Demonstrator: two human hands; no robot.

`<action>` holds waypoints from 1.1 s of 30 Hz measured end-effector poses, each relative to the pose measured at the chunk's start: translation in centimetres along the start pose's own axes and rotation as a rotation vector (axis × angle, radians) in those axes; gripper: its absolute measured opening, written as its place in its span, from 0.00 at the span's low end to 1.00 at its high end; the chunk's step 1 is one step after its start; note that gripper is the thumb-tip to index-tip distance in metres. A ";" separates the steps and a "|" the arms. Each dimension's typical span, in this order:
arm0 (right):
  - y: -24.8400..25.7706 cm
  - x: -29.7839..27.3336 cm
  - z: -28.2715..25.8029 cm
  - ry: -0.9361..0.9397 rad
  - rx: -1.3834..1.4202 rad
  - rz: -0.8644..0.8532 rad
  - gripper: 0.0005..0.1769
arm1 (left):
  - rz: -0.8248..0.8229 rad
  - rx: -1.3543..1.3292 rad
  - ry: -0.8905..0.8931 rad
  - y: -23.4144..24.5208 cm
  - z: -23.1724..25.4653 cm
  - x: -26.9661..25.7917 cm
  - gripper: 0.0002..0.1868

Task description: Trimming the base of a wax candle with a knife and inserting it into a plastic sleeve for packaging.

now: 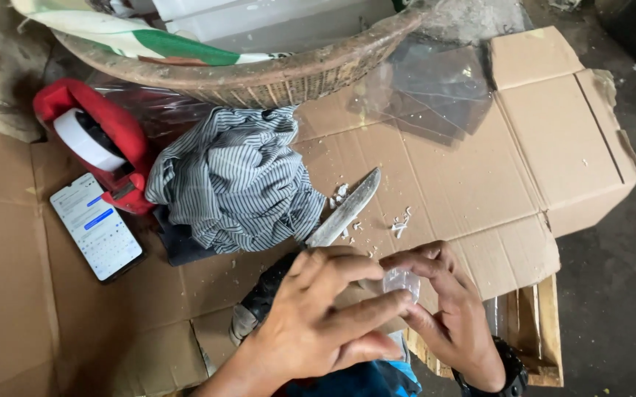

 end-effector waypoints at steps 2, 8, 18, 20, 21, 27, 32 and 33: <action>-0.4 -0.1 0.4 -0.027 0.028 -0.028 0.22 | -0.045 0.081 0.018 -0.7 -0.4 -0.3 0.26; -0.8 -0.6 0.4 0.017 -0.111 0.040 0.24 | -0.009 0.029 0.121 -0.7 -0.9 0.5 0.30; 0.4 -2.2 0.2 0.107 0.418 0.281 0.20 | -0.193 -0.014 0.214 -1.5 -2.4 -0.8 0.30; 1.4 -3.3 0.4 0.164 0.742 0.430 0.22 | -0.325 -0.141 0.274 -1.9 -2.3 -1.5 0.30; 2.2 -2.8 0.0 0.025 0.712 0.476 0.21 | -0.302 -0.124 0.268 -1.6 -2.0 -1.4 0.25; 3.8 -1.9 -1.6 -0.182 -0.062 0.142 0.22 | -0.439 0.276 0.181 0.2 -0.9 -1.0 0.22; -0.9 -1.6 1.9 -0.181 -0.029 -0.344 0.26 | -0.308 0.547 0.036 4.6 1.0 2.0 0.24; -1.5 -1.2 1.1 -0.112 0.373 -0.346 0.23 | -0.270 0.354 0.068 5.3 1.1 2.3 0.24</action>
Point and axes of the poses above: each hand's wrist, its own x-axis towards the middle knuckle, its own y-axis out of the back of the hand, z = x × y, the point moved 5 cm from there along x, towards the middle knuckle, and after that the axes turned 8 degrees about -x, right-handed, at the moved point
